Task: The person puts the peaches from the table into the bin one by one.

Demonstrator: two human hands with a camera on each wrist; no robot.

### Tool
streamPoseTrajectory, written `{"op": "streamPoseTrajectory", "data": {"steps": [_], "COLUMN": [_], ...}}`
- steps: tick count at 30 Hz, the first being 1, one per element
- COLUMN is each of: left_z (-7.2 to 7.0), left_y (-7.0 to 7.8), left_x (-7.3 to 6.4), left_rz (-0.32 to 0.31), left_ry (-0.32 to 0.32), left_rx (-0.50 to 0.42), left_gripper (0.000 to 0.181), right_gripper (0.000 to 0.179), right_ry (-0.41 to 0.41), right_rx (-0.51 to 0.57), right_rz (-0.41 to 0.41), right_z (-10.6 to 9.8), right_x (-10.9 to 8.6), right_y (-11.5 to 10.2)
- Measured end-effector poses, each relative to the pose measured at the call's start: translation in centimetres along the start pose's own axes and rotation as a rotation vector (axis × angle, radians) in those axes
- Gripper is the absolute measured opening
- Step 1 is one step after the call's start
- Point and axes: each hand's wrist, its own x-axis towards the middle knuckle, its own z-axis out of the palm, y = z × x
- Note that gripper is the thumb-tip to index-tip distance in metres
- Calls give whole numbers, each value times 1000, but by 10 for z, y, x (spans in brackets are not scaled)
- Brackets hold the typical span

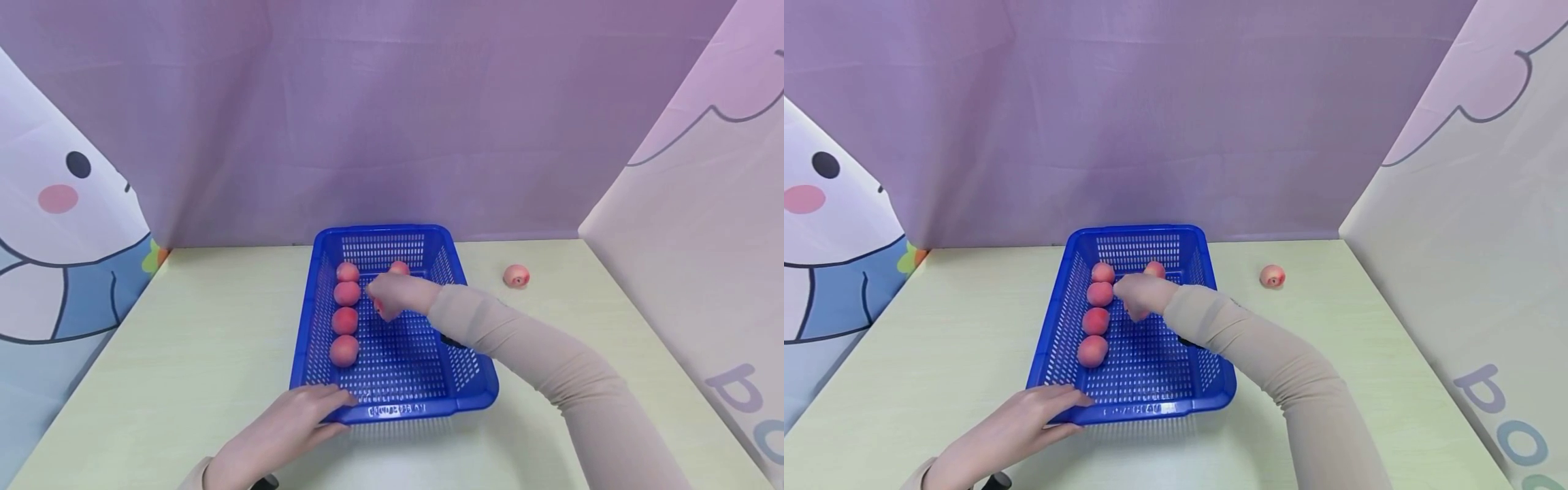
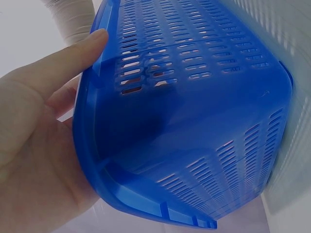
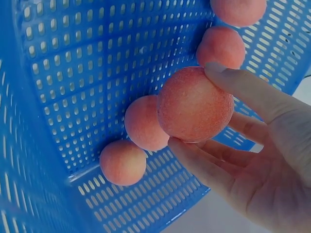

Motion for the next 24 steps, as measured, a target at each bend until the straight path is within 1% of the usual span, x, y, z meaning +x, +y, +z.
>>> {"op": "streamPoseTrajectory", "data": {"steps": [7,15,18,21,22,24], "left_z": [0,0,1,1,1,1], "left_y": [0,0,0,-1,-1,-1], "left_x": [0,0,0,0,0,0], "left_rz": [3,18,30,38,37,32], "left_ry": [1,21,38,48,45,40], "left_rx": [-1,-2,7,12,10,8], "left_gripper": [17,17,17,17,17,17], "right_gripper": [19,18,17,18,19,20], "right_ry": [-24,-43,-38,-44,-53,-71], "right_rx": [-4,16,-14,-51,-40,-58], "right_rz": [-20,-8,-9,6,24,47], "right_z": [6,10,13,16,18,20], "right_x": [2,3,4,7,8,10], "right_y": [-2,-2,-2,-2,-2,-2]}}
